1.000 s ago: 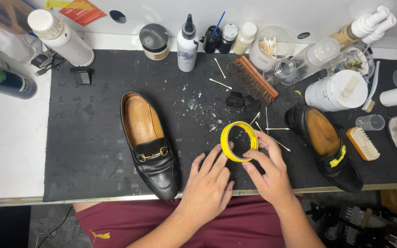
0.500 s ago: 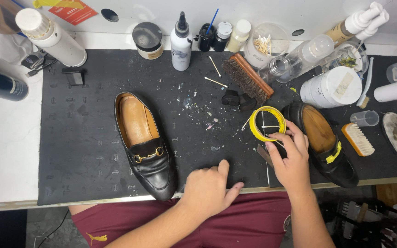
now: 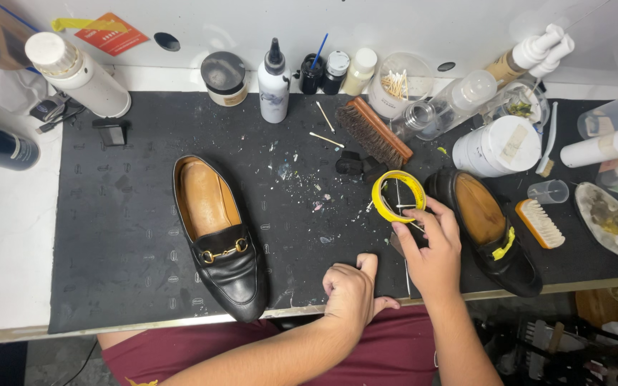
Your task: The person applies yellow masking tape to the metal hardware on a pair of black loafers. They cut pieces of tape with a utility knife and carefully place them over the hardware on both shoes.
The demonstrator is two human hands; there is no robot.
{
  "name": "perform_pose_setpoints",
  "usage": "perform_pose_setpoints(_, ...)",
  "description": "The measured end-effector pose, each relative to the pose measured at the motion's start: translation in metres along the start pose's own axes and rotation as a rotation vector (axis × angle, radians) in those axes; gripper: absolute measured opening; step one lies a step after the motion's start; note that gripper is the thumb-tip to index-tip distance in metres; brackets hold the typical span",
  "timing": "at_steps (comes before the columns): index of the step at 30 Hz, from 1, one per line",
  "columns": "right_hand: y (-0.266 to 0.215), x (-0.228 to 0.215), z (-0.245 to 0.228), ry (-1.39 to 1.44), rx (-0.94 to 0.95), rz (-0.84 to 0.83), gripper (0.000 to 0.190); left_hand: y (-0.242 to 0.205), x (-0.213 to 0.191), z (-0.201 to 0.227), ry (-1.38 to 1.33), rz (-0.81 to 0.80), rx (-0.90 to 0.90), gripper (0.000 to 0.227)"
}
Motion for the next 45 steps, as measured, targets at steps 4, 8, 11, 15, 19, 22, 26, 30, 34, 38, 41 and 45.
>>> perform_pose_setpoints(4,0.002,0.013,0.023,0.41,0.178,-0.047,0.02,-0.002,-0.008,0.011,0.067,0.083,0.039,0.094)
perform_pose_setpoints(8,0.006,0.018,0.015,0.602,0.163,-0.083,0.02,-0.002,-0.015,0.033,-0.151,0.073,0.224,0.08)
perform_pose_setpoints(11,0.016,0.011,-0.017,0.288,-0.018,-0.081,0.025,-0.02,-0.035,0.02,-0.972,0.193,0.468,0.068)
perform_pose_setpoints(15,0.028,0.017,-0.056,0.231,-0.185,-0.112,0.029,-0.056,-0.036,-0.047,-0.896,0.463,0.174,0.058)
perform_pose_setpoints(19,0.039,0.044,-0.085,0.087,-0.358,-0.179,0.03,-0.07,0.0,-0.065,-0.729,0.051,-0.094,0.085)
perform_pose_setpoints(22,0.047,0.071,-0.105,-0.133,-0.514,-0.204,0.029,-0.069,0.01,-0.049,-0.555,-0.167,-0.035,0.104)
perform_pose_setpoints(26,0.057,0.093,-0.119,-0.264,-0.608,-0.196,0.026,-0.056,0.007,-0.034,-0.246,-0.257,0.0,0.122)
perform_pose_setpoints(30,0.052,0.101,-0.123,-0.291,-0.641,-0.22,0.029,-0.041,0.005,-0.016,-0.075,-0.297,0.236,0.131)
perform_pose_setpoints(34,0.049,0.108,-0.103,-0.13,-0.429,-0.333,0.031,-0.04,-0.007,-0.01,-0.167,-0.204,0.429,0.117)
perform_pose_setpoints(38,0.049,0.113,-0.112,-0.146,-0.391,-0.315,0.045,-0.06,-0.034,-0.066,-0.785,0.207,0.272,0.094)
perform_pose_setpoints(41,0.031,0.102,-0.143,-0.005,-0.442,-0.246,0.045,-0.11,-0.015,-0.106,-1.801,0.182,0.381,0.07)
perform_pose_setpoints(45,-0.001,0.12,-0.201,0.372,-0.543,-0.419,0.038,-0.167,0.027,-0.169,-1.975,0.709,-0.071,0.047)
Point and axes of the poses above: each hand's wrist, its own y-axis towards the middle knuckle, its own x-axis out of the palm, z = x × y, the point moved 9 cm from there along y, towards the middle knuckle, and after that the axes turned 3 degrees about y, right-handed, at the moved point
